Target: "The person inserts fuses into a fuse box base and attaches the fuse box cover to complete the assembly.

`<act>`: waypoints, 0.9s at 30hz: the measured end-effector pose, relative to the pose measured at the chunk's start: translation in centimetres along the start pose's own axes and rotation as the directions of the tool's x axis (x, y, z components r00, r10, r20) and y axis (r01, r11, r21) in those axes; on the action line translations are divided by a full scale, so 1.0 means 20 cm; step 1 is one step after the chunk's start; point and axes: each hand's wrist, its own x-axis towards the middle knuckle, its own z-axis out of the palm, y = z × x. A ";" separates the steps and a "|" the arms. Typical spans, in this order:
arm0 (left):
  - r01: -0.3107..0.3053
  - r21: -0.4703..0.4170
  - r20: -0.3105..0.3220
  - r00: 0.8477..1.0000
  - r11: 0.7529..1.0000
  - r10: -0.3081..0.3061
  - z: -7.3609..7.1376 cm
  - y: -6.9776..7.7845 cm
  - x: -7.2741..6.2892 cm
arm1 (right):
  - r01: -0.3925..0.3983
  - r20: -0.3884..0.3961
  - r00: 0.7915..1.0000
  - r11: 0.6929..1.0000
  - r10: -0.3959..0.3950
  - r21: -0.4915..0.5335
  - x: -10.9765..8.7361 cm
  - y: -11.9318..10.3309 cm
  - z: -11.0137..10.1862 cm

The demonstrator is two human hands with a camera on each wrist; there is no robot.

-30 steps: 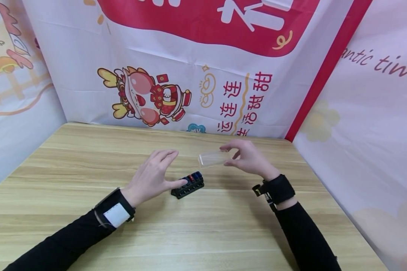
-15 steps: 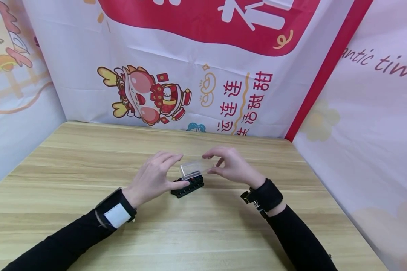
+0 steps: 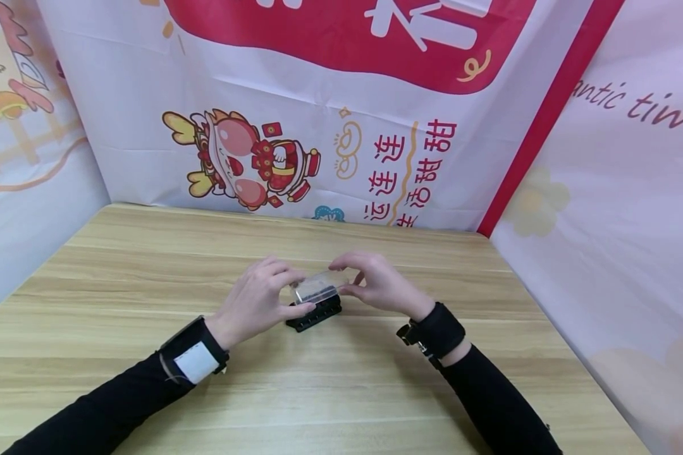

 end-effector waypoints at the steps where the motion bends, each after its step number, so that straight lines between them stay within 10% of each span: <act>1: 0.002 0.003 0.006 1.000 1.000 -0.002 0.00 0.00 0.00 | -0.002 0.016 1.000 1.000 0.002 -0.008 0.00 0.00 0.00; 27: 0.082 0.101 0.182 0.978 0.991 -0.100 0.03 0.00 -0.03 | -0.019 0.133 0.990 0.976 0.050 -0.219 0.02 0.04 0.11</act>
